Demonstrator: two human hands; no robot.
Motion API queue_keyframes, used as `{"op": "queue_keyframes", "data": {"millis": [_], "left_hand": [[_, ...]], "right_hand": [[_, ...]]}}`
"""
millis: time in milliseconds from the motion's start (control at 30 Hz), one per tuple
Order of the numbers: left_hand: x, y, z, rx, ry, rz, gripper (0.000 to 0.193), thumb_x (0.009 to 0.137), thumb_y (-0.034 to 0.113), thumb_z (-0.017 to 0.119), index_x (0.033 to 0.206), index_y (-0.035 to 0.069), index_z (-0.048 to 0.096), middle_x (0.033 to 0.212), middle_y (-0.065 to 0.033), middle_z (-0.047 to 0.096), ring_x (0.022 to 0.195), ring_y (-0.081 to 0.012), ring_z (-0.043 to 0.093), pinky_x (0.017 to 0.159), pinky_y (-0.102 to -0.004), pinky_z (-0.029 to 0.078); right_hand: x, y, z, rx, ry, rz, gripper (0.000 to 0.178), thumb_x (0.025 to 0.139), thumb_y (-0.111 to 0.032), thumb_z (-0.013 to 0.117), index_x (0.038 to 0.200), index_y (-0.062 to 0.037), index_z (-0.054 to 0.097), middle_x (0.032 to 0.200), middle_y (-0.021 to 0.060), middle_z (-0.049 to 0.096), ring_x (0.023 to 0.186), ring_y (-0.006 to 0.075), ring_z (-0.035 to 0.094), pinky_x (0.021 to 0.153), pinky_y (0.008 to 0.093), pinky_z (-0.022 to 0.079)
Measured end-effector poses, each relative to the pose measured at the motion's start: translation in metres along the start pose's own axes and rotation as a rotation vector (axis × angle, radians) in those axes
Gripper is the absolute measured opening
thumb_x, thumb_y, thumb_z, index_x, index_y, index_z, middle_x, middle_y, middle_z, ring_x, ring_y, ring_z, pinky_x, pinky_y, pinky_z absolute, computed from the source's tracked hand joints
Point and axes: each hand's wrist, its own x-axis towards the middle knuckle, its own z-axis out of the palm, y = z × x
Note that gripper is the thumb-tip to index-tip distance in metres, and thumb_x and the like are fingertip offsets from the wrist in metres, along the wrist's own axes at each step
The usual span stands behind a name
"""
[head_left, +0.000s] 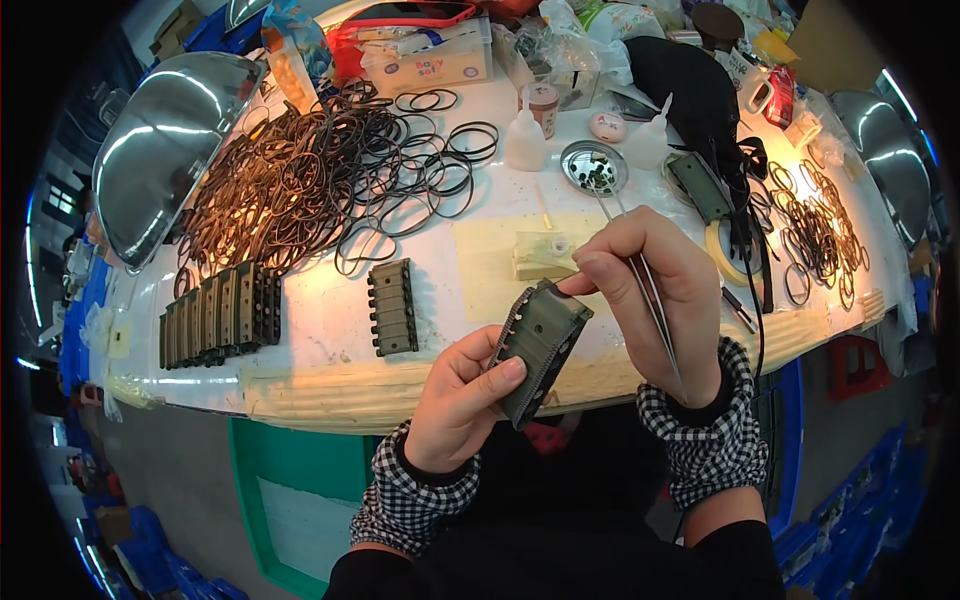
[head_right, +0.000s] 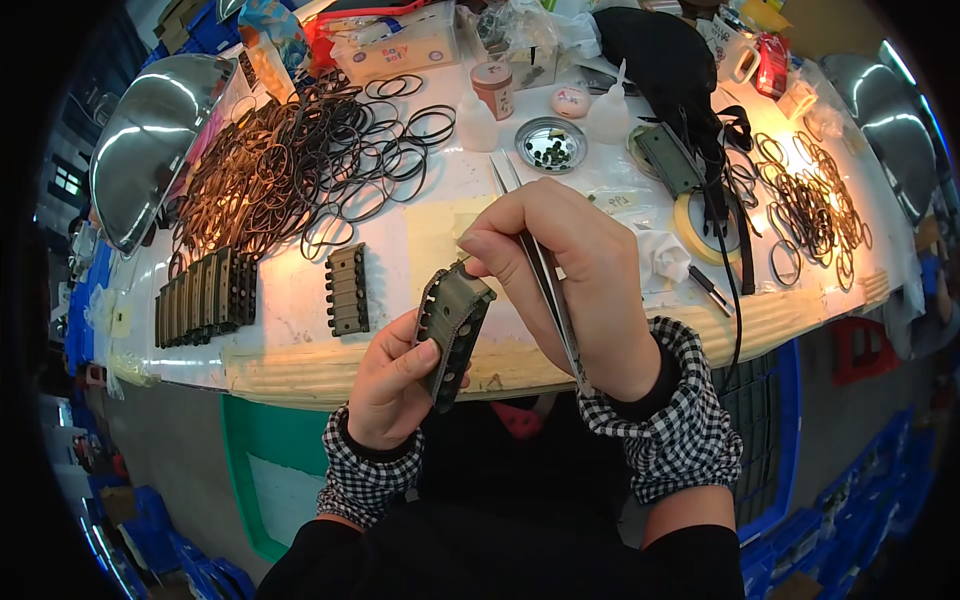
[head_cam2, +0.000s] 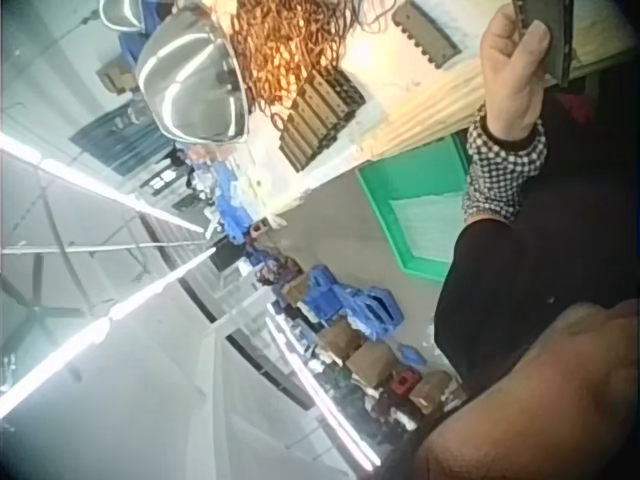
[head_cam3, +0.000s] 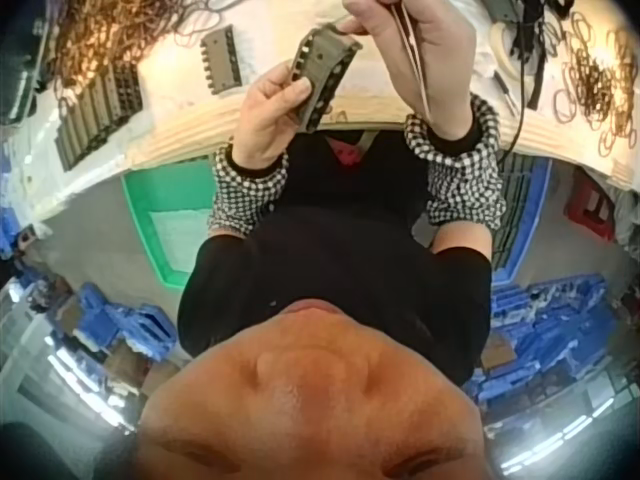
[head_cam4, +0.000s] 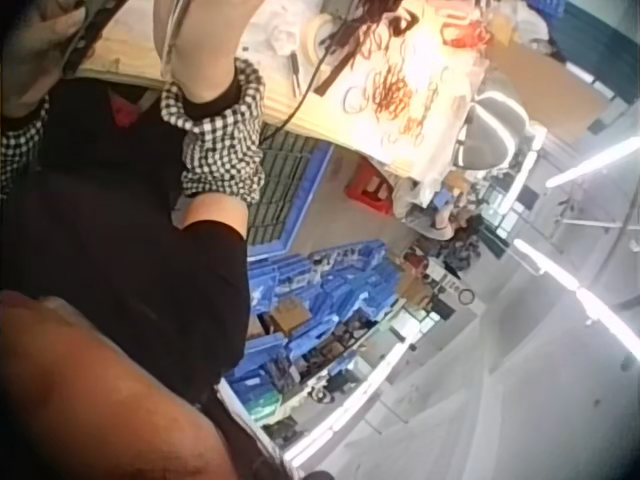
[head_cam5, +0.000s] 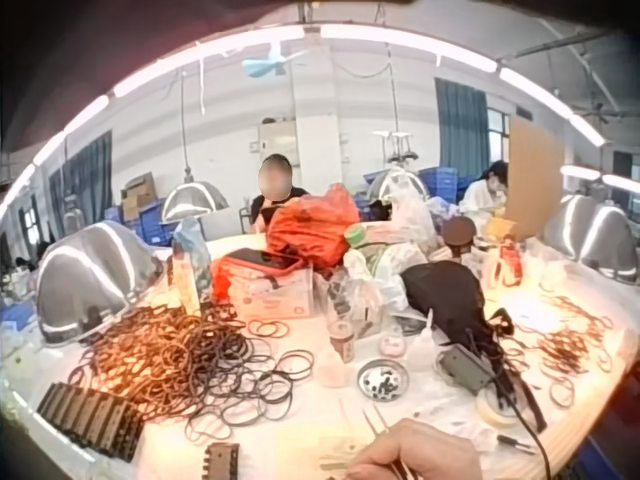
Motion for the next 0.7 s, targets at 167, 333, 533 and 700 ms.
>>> {"op": "queue_keyframes", "data": {"millis": [167, 333, 533, 700], "left_hand": [[0.002, 0.000, -0.007, -0.063, -0.110, 0.004, 0.029, 0.095, 0.009, 0.058, 0.120, -0.004, 0.052, 0.108, -0.0122, 0.065, 0.094, -0.0169, 0.066, 0.085, -0.0332, 0.055], [0.002, -0.002, -0.008, -0.060, -0.107, 0.004, 0.029, 0.095, 0.009, 0.057, 0.121, -0.004, 0.052, 0.108, -0.0120, 0.065, 0.094, -0.0169, 0.065, 0.085, -0.0334, 0.055], [0.002, -0.001, -0.007, -0.054, -0.091, 0.007, 0.028, 0.095, 0.009, 0.057, 0.120, -0.003, 0.053, 0.107, -0.0118, 0.066, 0.093, -0.0166, 0.066, 0.085, -0.0331, 0.056], [0.002, 0.000, -0.002, 0.213, 0.105, 0.169, 0.033, 0.091, 0.012, 0.063, 0.120, -0.003, 0.054, 0.097, -0.0092, 0.067, 0.082, -0.0145, 0.065, 0.075, -0.0273, 0.053]], "right_hand": [[0.001, 0.002, 0.005, 0.020, 0.116, -0.017, 0.006, 0.083, -0.002, 0.070, 0.085, -0.0006, 0.063, 0.072, 0.0054, 0.062, 0.064, 0.0143, 0.060, 0.059, 0.0256, 0.047], [0.001, 0.003, 0.004, -0.008, 0.110, -0.029, 0.006, 0.084, -0.003, 0.070, 0.085, -0.0006, 0.063, 0.072, 0.0057, 0.062, 0.064, 0.0143, 0.061, 0.058, 0.0252, 0.047], [0.001, -0.003, 0.001, 0.085, 0.027, 0.103, 0.007, 0.095, -0.004, 0.058, 0.092, 0.0025, 0.057, 0.079, 0.0050, 0.061, 0.074, 0.0127, 0.067, 0.068, 0.0213, 0.051], [0.005, 0.010, 0.003, 0.156, 0.223, 0.161, 0.006, 0.087, -0.003, 0.065, 0.086, 0.0006, 0.061, 0.075, 0.0074, 0.061, 0.065, 0.0136, 0.064, 0.058, 0.0241, 0.049]]}}
